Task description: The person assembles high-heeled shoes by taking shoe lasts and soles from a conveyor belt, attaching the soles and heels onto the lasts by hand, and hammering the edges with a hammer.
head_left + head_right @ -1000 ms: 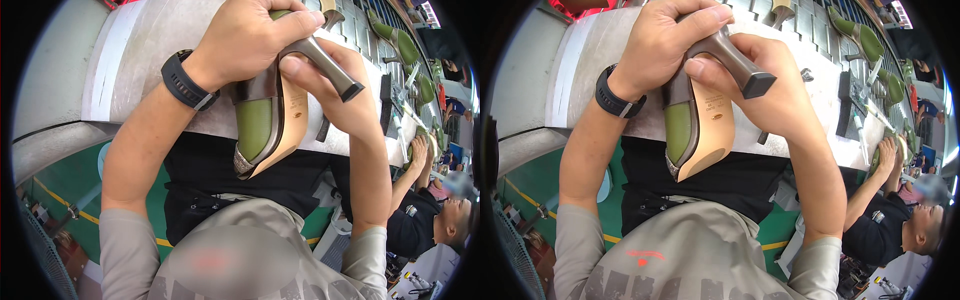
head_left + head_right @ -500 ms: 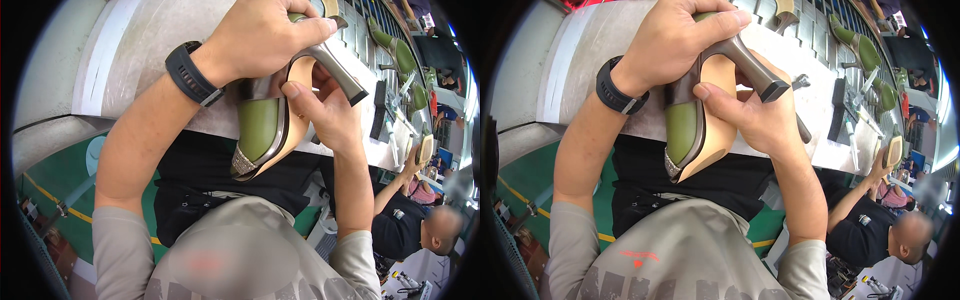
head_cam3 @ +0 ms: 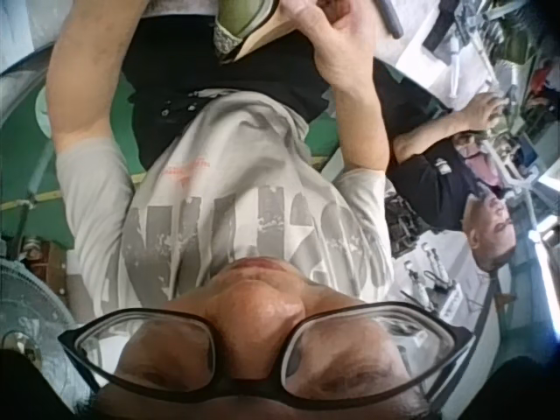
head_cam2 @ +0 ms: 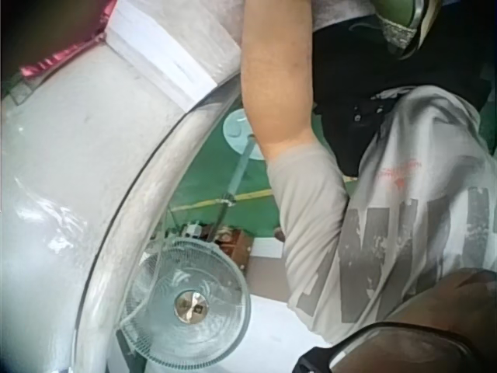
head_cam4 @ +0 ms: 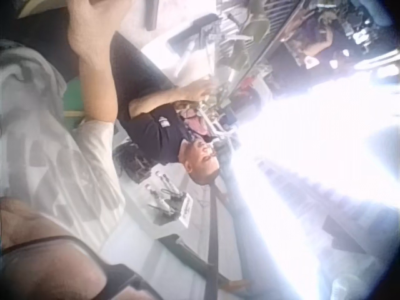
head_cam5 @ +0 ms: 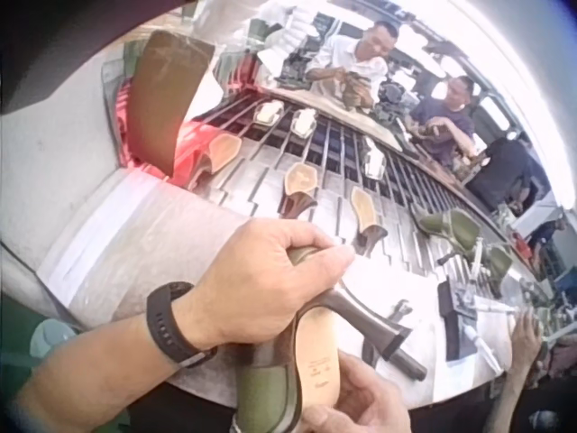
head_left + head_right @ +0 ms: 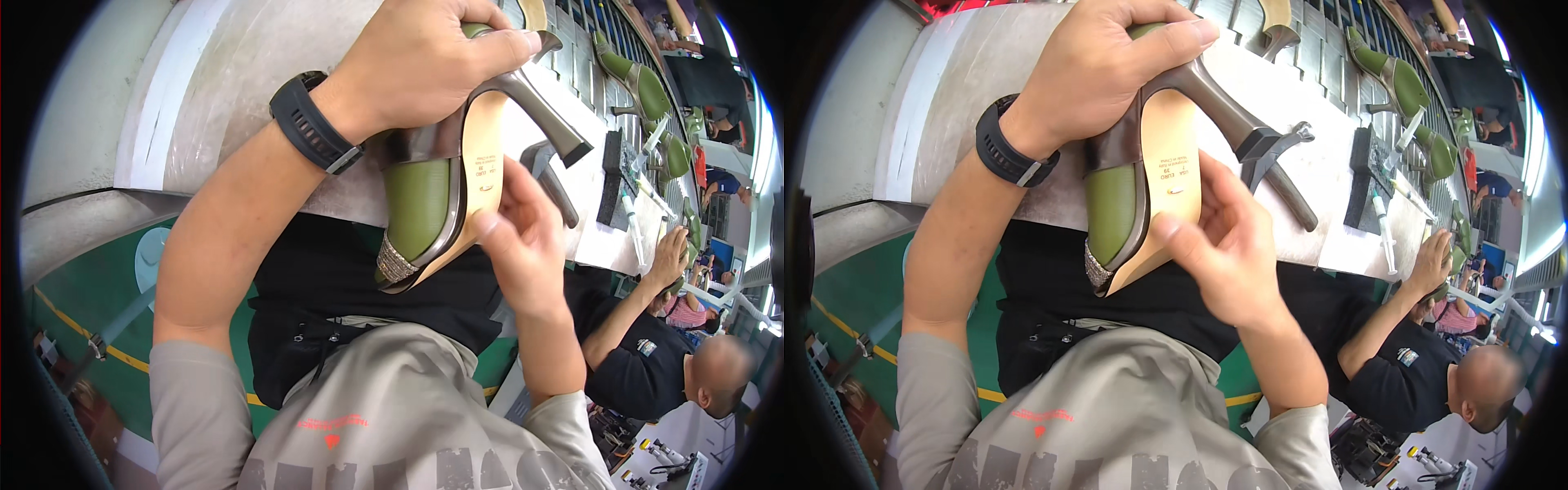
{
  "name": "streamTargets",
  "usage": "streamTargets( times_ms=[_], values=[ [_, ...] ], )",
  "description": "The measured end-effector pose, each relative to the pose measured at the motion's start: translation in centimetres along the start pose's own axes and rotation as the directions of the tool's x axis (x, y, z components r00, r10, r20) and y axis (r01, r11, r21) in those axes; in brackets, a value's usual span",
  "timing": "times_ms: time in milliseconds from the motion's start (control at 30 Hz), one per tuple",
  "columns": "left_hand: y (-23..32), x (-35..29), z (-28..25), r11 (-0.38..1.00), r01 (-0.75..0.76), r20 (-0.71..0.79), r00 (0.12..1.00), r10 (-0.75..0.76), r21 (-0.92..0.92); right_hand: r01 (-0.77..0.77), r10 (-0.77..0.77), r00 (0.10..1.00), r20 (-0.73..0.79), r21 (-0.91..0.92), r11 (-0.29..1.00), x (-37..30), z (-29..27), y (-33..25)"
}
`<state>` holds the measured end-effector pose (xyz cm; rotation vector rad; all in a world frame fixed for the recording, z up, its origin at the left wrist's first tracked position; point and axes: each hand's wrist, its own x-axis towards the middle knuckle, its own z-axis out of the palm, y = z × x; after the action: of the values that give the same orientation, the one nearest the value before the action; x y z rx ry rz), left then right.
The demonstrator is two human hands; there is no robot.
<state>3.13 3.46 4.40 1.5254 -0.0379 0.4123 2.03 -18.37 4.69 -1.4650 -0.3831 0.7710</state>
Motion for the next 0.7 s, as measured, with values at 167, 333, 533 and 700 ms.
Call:
streamTargets(
  times_ms=[167,333,533,700],
  values=[
    [-0.1,0.9,-0.3,0.987,0.157,0.023,0.987,-0.158,0.019,-0.049,0.007,0.991,-0.132,-0.316,0.947,2.9,1.0,-1.9],
    [-1.7,0.5,-5.5,0.993,-0.011,0.144,0.990,-0.006,0.119,0.184,-0.184,0.982,0.044,-0.458,0.870,7.9,0.4,-4.2],
    [-0.5,-9.5,-6.7,0.904,-0.184,-0.262,0.918,0.298,0.385,0.465,-0.505,0.809,0.301,-0.854,0.235,6.7,0.5,-6.5],
    [1.4,-12.6,-3.7,0.675,-0.214,-0.128,0.899,0.419,0.706,0.648,-0.550,0.665,0.505,-0.756,0.089,6.3,1.1,-4.2]
  ],
)
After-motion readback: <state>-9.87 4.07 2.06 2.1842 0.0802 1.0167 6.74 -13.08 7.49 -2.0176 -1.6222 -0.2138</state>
